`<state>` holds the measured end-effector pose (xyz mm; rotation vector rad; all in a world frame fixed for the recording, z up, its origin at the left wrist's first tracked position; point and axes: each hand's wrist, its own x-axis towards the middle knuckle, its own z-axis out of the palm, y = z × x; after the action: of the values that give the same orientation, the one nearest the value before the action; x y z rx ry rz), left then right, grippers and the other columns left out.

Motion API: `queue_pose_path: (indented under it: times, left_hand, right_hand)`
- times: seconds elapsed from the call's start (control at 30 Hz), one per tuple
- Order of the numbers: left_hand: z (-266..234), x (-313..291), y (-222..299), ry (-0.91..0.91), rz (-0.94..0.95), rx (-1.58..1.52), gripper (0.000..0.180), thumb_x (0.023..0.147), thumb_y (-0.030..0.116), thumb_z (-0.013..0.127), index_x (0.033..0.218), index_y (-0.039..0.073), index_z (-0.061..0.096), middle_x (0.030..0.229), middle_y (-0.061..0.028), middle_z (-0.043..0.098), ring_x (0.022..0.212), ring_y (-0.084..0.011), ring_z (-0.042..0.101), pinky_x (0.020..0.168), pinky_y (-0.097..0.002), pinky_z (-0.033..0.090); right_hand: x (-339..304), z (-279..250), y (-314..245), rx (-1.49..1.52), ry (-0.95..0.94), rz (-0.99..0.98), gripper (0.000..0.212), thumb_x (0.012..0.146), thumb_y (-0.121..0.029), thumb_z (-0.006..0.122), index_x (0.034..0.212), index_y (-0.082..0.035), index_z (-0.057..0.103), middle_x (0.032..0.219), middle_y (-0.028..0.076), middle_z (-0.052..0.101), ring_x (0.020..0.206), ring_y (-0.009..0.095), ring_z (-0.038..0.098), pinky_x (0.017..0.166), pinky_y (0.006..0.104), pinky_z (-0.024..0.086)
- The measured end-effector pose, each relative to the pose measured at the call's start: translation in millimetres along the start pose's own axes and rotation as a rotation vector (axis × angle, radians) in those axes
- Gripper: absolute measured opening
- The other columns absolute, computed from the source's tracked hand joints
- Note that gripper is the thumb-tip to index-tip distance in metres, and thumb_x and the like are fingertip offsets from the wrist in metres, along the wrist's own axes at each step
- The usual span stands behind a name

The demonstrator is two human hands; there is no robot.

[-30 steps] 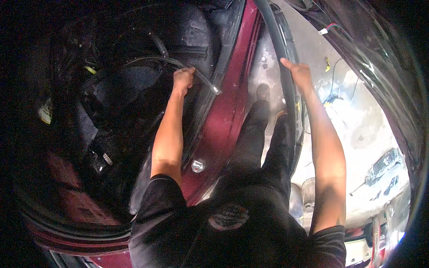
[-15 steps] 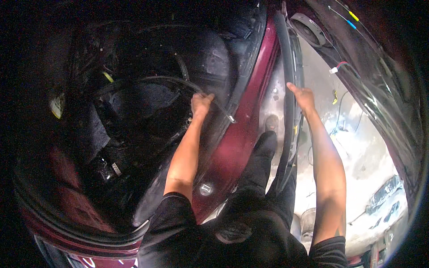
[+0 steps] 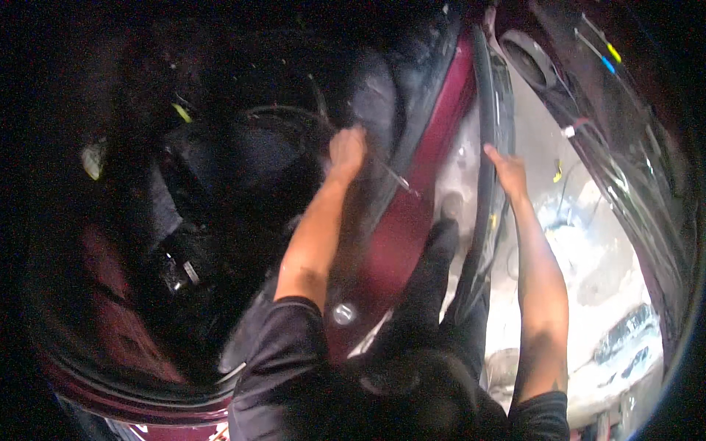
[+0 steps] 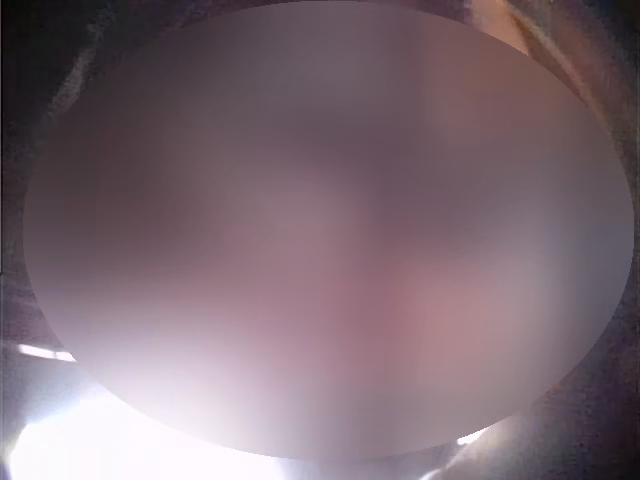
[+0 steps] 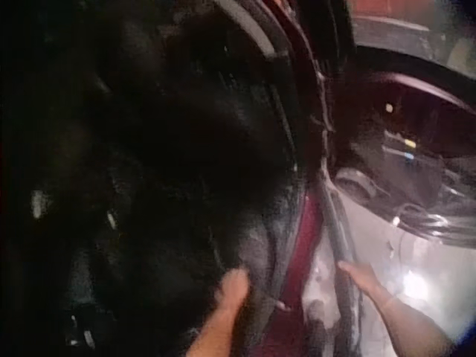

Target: The person selects small fasteners from a workbench, then walks to a maroon car and installs a black plastic trim piece and a rubber weatherstrip along the rear window frame. The person aligns and presses the parts into place by hand.

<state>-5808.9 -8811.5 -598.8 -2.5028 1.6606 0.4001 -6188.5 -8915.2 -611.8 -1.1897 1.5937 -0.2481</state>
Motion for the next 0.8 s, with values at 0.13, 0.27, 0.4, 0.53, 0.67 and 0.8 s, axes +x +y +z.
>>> queue_pose_path:
  times: [0.13, 0.27, 0.4, 0.53, 0.67, 0.8]
  left_hand:
    - [-9.9, -4.7, 13.8, 0.02, -0.122, -0.085, 0.026, 0.09, 0.027, 0.063, 0.105, 0.007, 0.067, 0.088, -0.0234, 0.069, 0.085, -0.0426, 0.067, 0.076, -0.0518, 0.053]
    - [-15.2, -5.5, 16.4, 0.116, -0.136, -0.176, 0.03, 0.088, 0.03, 0.066, 0.107, 0.008, 0.068, 0.094, -0.0226, 0.069, 0.092, -0.0413, 0.066, 0.08, -0.0503, 0.052]
    - [-18.3, -6.9, 27.7, -0.022, -0.13, -0.127, 0.025, 0.087, 0.031, 0.067, 0.096, 0.008, 0.072, 0.093, -0.0216, 0.07, 0.091, -0.0409, 0.067, 0.08, -0.0501, 0.052]
    - [-9.1, 8.4, 33.2, -0.046, -0.132, -0.059, 0.027, 0.084, 0.033, 0.07, 0.087, 0.007, 0.073, 0.09, -0.0212, 0.07, 0.09, -0.0412, 0.067, 0.08, -0.0505, 0.053]
    - [-5.7, 6.7, 30.2, -0.066, -0.16, -0.129, 0.025, 0.084, 0.029, 0.069, 0.088, 0.005, 0.074, 0.091, -0.0213, 0.07, 0.091, -0.0379, 0.068, 0.08, -0.0456, 0.053]
    - [11.8, -6.6, 5.5, 0.169, -0.2, -0.863, 0.02, 0.082, 0.022, 0.068, 0.083, 0.003, 0.072, 0.084, -0.0131, 0.073, 0.076, -0.0259, 0.069, 0.074, -0.0387, 0.052]
  right_hand:
    - [2.0, -10.8, 1.1, -0.129, -0.023, -0.01, 0.064, 0.078, -0.061, 0.07, 0.065, 0.001, 0.062, 0.066, 0.011, 0.061, 0.066, 0.021, 0.058, 0.067, 0.0348, 0.043]
    - [0.2, -2.1, 14.0, -0.03, 0.068, -0.041, 0.061, 0.08, -0.06, 0.07, 0.054, -0.008, 0.052, 0.054, 0.001, 0.048, 0.05, 0.013, 0.045, 0.05, 0.0318, 0.035]
    - [-2.4, -9.7, 17.9, -0.05, -0.024, -0.003, 0.059, 0.079, -0.058, 0.072, 0.065, -0.002, 0.062, 0.063, 0.006, 0.059, 0.063, 0.017, 0.055, 0.063, 0.0343, 0.043]
    - [-26.6, -5.8, -6.5, 0.133, -0.06, 0.008, 0.06, 0.079, -0.058, 0.072, 0.063, -0.001, 0.063, 0.064, 0.007, 0.06, 0.064, 0.019, 0.054, 0.065, 0.0375, 0.045]
    - [-13.7, 5.0, 41.3, -0.052, 0.019, -0.032, 0.067, 0.079, -0.06, 0.07, 0.062, 0.004, 0.058, 0.066, 0.014, 0.057, 0.068, 0.024, 0.052, 0.069, 0.0406, 0.043]
    - [-37.7, 0.5, 15.1, -0.027, 0.023, -0.005, 0.063, 0.08, -0.058, 0.071, 0.066, 0.002, 0.059, 0.064, 0.006, 0.054, 0.065, 0.021, 0.049, 0.067, 0.0383, 0.043]
